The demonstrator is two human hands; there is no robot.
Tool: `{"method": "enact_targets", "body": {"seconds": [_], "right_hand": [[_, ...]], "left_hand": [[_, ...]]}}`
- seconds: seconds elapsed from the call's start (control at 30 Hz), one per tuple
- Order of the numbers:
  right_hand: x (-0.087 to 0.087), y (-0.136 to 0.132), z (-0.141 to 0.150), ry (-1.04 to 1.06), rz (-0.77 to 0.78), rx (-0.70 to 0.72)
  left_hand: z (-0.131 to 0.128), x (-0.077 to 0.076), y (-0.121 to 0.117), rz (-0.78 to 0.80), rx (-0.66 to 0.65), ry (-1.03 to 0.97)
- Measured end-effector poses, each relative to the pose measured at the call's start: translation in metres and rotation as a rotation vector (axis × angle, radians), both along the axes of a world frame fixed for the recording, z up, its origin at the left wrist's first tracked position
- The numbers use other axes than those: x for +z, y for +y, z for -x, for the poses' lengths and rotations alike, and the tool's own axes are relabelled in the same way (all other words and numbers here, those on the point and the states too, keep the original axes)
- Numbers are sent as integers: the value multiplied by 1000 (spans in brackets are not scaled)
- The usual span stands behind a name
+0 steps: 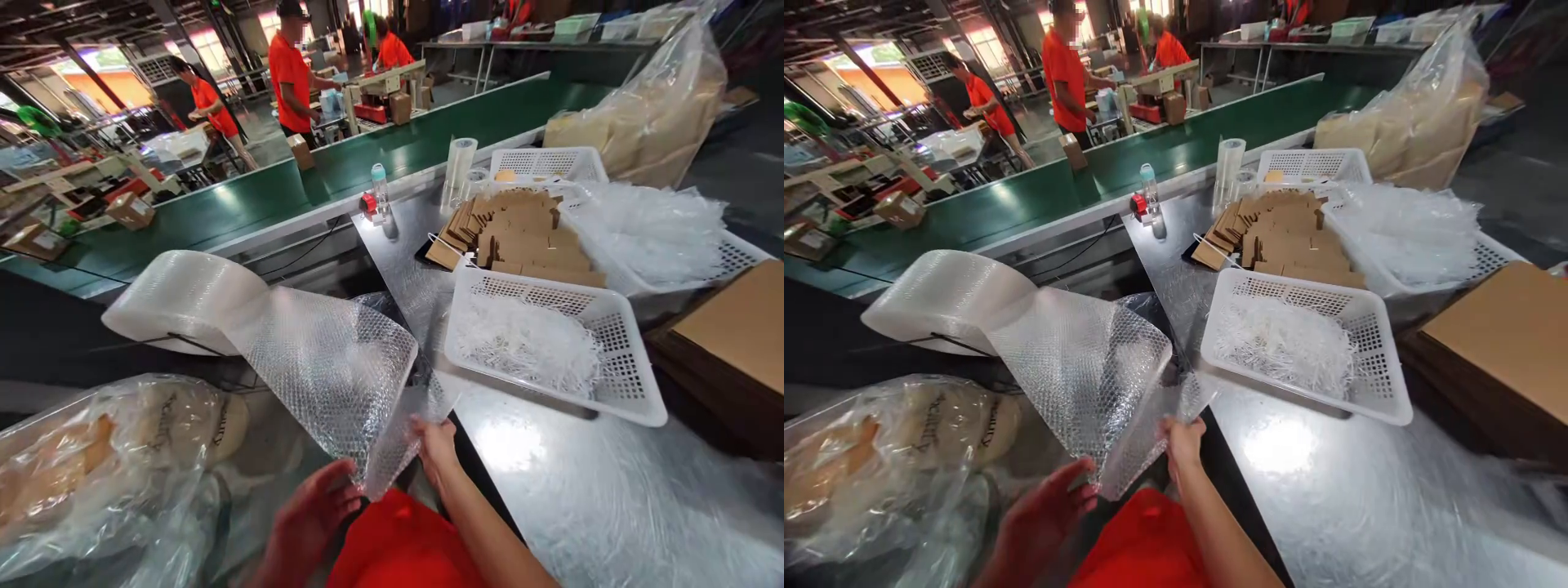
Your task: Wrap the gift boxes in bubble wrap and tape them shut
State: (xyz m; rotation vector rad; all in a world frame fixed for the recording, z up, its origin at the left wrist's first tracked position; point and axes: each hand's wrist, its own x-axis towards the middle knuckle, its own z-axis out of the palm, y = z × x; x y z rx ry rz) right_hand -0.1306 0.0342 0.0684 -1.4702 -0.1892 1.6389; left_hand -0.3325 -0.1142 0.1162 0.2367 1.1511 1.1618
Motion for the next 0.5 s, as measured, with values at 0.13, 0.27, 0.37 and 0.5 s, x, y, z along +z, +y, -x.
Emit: {"method": "enact_targets", "body": {"seconds": [0.13,0.27,0.37,0.5], "right_hand": [[4,-37,-60,-130,32,-208],[15,-97,-149,-274,-18,-565],[23,-143,-208,-337,-175,-778],[13,-180,-265,-449,-117,-977]], "left_hand": [[-26,-48,-9,308,12,199],[-72,-59,12,338,-336,278],[-121,-40,40,137,-612,337],[-178,-35,49,-10,-890,338]]}}
